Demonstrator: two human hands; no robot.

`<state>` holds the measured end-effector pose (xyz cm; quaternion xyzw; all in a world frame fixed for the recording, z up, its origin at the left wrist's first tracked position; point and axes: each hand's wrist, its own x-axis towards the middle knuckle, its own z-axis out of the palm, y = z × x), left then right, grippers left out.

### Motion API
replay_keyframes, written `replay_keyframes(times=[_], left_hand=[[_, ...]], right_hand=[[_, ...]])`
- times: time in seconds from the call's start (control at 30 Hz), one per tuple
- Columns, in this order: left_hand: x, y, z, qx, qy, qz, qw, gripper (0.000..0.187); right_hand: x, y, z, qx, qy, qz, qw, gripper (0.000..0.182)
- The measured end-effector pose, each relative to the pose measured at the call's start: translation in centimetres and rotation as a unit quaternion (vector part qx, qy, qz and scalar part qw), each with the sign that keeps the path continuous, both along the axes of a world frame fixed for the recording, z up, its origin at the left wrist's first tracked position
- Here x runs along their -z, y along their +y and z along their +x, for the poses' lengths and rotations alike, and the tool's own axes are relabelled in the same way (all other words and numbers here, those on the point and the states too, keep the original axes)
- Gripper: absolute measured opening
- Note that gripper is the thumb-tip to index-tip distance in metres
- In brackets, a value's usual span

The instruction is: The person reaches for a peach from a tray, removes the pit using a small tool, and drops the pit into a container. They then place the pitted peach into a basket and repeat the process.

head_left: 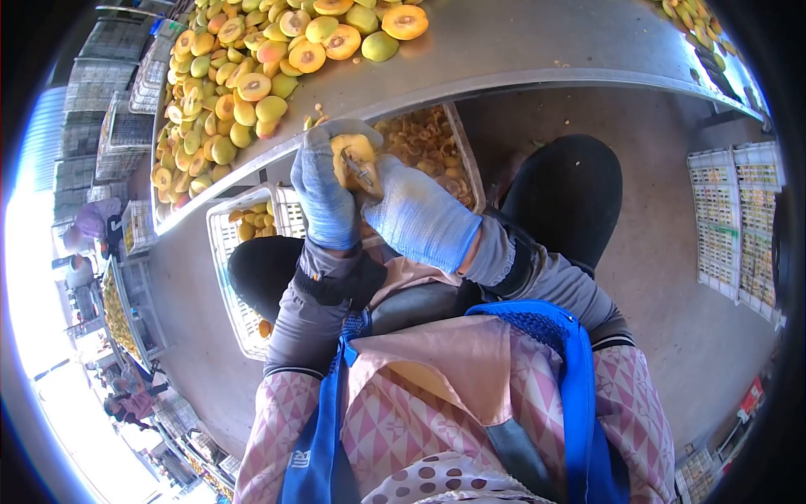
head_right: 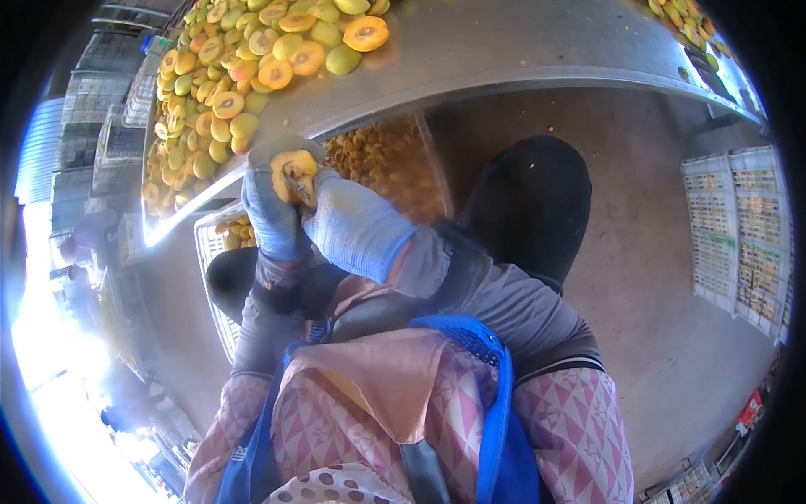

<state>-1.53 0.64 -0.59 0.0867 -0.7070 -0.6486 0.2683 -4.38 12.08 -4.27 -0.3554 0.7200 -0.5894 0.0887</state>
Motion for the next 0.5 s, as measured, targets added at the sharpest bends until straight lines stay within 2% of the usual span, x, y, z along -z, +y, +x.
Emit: replay_keyframes(times=[0.07,0.1,0.17,0.27,0.33,0.4,0.5], left_hand=[[0.2,0.2,-0.1,-0.051,-0.004,-0.047,0.998,0.042],[0.3,0.3,-0.1,-0.076,-0.006,-0.07,0.995,0.044],[0.7,0.2,-0.2,-0.083,0.001,-0.121,0.989,0.045],[0.7,-0.2,-0.2,-0.051,-0.017,-0.137,0.989,0.044],[0.6,-0.3,-0.1,-0.034,-0.043,-0.034,0.998,0.042],[0.8,-0.1,-0.3,-0.03,-0.069,0.163,0.984,0.041],[1.6,-0.7,-0.3,-0.054,-0.063,0.161,0.984,0.041]], right_hand=[[-0.3,-0.1,0.2,0.004,-0.017,-0.01,1.0,0.028],[-0.6,0.1,0.2,0.005,-0.013,0.023,1.0,0.029],[-1.6,0.7,0.1,0.008,-0.004,0.087,0.996,0.03],[-2.4,1.2,-0.1,0.007,0.024,0.155,0.988,0.032],[-2.3,1.3,-0.1,-0.001,0.049,0.147,0.988,0.033],[-2.1,1.5,-0.2,-0.008,0.067,0.155,0.986,0.033],[-2.0,1.7,-0.2,-0.018,0.071,0.169,0.983,0.032]])
